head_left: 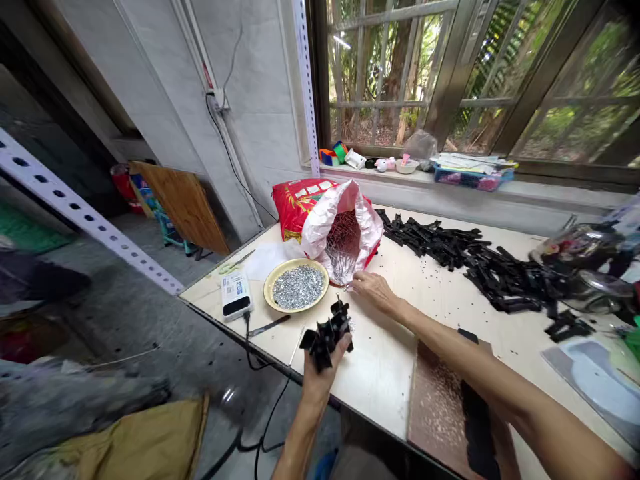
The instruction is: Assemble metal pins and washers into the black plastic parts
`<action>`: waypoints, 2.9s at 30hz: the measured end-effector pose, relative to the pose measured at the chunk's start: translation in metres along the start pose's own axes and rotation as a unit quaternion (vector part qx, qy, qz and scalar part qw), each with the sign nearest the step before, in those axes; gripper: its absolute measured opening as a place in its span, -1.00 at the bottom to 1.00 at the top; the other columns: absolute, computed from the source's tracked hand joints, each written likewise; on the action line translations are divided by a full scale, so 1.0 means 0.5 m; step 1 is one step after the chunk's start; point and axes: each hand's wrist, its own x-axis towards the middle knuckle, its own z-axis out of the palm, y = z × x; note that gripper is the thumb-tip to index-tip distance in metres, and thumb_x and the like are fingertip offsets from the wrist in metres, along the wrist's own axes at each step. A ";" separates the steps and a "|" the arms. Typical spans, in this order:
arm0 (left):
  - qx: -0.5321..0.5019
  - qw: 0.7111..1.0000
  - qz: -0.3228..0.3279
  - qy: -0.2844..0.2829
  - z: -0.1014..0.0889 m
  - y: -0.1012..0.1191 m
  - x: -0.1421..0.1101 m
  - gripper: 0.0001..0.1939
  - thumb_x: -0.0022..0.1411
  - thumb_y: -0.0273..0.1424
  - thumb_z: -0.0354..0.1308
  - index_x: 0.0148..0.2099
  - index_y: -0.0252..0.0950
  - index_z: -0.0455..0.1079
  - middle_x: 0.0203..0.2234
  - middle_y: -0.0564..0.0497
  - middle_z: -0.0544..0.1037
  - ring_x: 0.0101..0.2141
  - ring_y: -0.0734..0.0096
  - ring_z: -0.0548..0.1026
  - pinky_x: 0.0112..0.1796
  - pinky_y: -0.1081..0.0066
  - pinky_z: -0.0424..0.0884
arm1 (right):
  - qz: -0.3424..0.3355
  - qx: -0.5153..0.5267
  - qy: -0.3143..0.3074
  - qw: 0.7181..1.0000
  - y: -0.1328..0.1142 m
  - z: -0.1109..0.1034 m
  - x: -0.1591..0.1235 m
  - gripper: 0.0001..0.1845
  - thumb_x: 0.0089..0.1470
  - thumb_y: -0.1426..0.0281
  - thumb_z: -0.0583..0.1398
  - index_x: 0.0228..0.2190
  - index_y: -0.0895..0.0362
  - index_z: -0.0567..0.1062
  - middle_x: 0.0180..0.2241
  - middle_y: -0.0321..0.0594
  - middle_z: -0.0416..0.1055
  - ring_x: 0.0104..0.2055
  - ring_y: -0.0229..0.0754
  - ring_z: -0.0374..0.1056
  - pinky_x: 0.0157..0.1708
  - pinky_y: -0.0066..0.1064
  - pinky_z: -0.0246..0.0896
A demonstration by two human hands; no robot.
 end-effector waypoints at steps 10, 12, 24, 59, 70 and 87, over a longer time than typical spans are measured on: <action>-0.027 0.997 0.003 -0.073 0.005 0.009 0.006 -0.58 -0.08 -0.30 0.35 -0.13 -0.34 0.48 -0.18 -0.15 0.58 -0.10 0.12 0.51 0.01 0.20 0.34 | -0.058 -0.011 -0.012 0.998 0.002 0.031 0.034 -0.77 0.22 0.46 0.01 -0.22 0.17 0.46 -0.21 -0.08 0.35 -0.19 -0.14 0.23 -0.24 -0.35 0.02; -0.036 0.996 0.007 -0.078 0.009 0.014 0.007 -0.61 -0.07 -0.31 0.34 -0.14 -0.33 0.49 -0.19 -0.14 0.59 -0.10 0.14 0.51 0.01 0.21 0.34 | -0.071 -0.011 -0.017 0.997 0.009 0.026 0.034 -0.77 0.23 0.46 0.01 -0.21 0.15 0.46 -0.20 -0.10 0.35 -0.20 -0.15 0.23 -0.23 -0.35 0.01; -0.094 0.991 -0.003 -0.093 0.023 0.004 0.002 -0.55 -0.07 -0.37 0.36 -0.07 -0.32 0.44 -0.27 -0.10 0.61 -0.18 0.21 0.55 -0.05 0.25 0.38 | -0.070 -0.018 -0.037 0.997 0.006 -0.003 0.037 -0.75 0.21 0.47 0.01 -0.23 0.16 0.48 -0.20 -0.06 0.37 -0.21 -0.14 0.27 -0.11 -0.22 -0.05; 0.037 0.993 0.037 -0.106 0.044 0.028 0.003 -0.67 -0.11 -0.32 0.35 -0.25 -0.35 0.50 -0.31 -0.11 0.61 -0.23 0.15 0.54 -0.16 0.28 0.42 | 0.153 0.532 0.335 0.763 -0.021 -0.218 -0.098 -0.67 0.16 0.32 0.12 -0.03 0.06 0.24 -0.34 -0.31 0.39 -0.32 -0.27 0.37 -0.28 -0.36 0.37; 0.094 0.978 0.112 -0.148 0.075 0.035 -0.028 -0.72 -0.20 -0.37 0.37 -0.33 -0.32 0.53 -0.48 -0.02 0.60 -0.40 0.22 0.52 -0.34 0.36 0.42 | 0.120 0.550 0.317 0.763 -0.075 -0.297 -0.165 -0.84 0.06 0.31 0.24 -0.30 0.11 0.45 -0.35 -0.25 0.45 -0.32 -0.24 0.40 -0.26 -0.35 0.36; 0.086 0.987 0.032 -0.133 0.056 0.043 -0.021 -0.73 -0.18 -0.31 0.36 -0.38 -0.35 0.52 -0.50 -0.03 0.58 -0.42 0.22 0.51 -0.37 0.38 0.40 | 0.016 0.526 0.181 0.831 -0.066 -0.249 -0.124 -0.82 0.14 0.30 0.16 -0.22 0.05 0.49 -0.22 -0.21 0.46 -0.14 -0.20 0.37 -0.13 -0.32 0.28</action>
